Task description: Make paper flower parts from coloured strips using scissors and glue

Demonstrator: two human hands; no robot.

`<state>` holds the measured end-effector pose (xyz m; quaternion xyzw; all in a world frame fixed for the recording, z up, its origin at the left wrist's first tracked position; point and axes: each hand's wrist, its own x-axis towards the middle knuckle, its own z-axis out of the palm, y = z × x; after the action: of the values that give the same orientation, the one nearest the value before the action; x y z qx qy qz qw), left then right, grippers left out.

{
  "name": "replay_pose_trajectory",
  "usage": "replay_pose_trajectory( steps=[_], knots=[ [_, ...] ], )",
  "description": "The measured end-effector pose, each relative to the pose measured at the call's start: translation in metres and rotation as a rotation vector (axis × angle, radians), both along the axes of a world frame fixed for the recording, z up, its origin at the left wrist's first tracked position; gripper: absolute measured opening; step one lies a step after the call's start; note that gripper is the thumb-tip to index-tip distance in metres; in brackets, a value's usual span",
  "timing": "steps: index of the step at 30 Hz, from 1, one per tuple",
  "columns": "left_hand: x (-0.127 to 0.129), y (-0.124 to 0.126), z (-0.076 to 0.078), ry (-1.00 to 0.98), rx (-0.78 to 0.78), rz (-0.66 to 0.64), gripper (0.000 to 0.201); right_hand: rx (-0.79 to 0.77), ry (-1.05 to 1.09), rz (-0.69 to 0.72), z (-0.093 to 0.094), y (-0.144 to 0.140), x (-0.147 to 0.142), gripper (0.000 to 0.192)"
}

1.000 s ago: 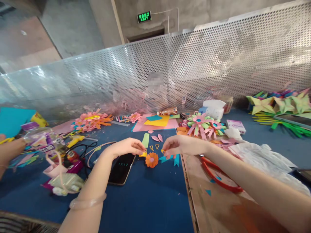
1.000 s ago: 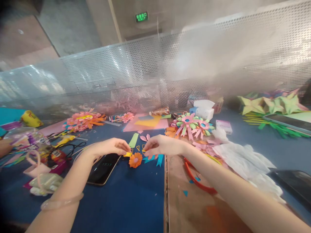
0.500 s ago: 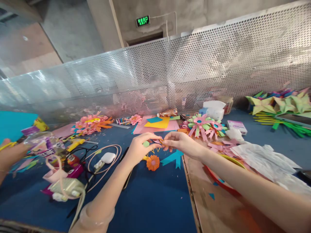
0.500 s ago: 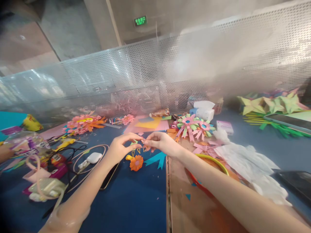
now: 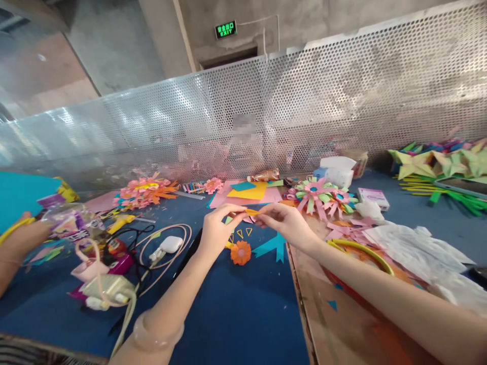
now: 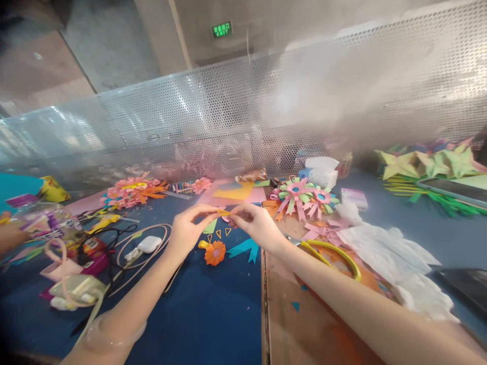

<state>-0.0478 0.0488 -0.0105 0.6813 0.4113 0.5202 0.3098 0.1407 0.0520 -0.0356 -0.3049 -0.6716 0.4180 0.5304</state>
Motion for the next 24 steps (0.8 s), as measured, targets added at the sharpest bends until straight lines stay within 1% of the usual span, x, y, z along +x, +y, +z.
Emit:
replay_pose_trajectory(
  steps=[2, 5, 8, 12, 17, 24],
  knots=[
    [0.004, 0.000, -0.003, -0.085, -0.094, -0.045, 0.021, 0.089, -0.023, -0.085, -0.003, -0.002, 0.000, 0.009],
    [0.010, 0.001, -0.007, -0.236, -0.246, -0.156, 0.027, 0.245, -0.061, -0.174, -0.004, -0.005, 0.000, 0.008],
    [0.011, 0.001, -0.008, -0.364, -0.369, -0.268, 0.026, 0.385, -0.096, -0.227, -0.002, -0.009, -0.001, 0.011],
    [0.010, 0.001, -0.010, -0.480, -0.486, -0.379, 0.026, 0.497, -0.129, -0.263, 0.000, -0.013, -0.003, 0.012],
    [0.009, 0.001, -0.011, -0.567, -0.538, -0.432, 0.024, 0.547, -0.168, -0.291, -0.001, -0.015, -0.005, 0.011],
    [0.008, 0.002, -0.013, -0.562, -0.527, -0.459, 0.026, 0.582, -0.249, -0.344, -0.006, -0.017, -0.006, 0.011]
  ],
)
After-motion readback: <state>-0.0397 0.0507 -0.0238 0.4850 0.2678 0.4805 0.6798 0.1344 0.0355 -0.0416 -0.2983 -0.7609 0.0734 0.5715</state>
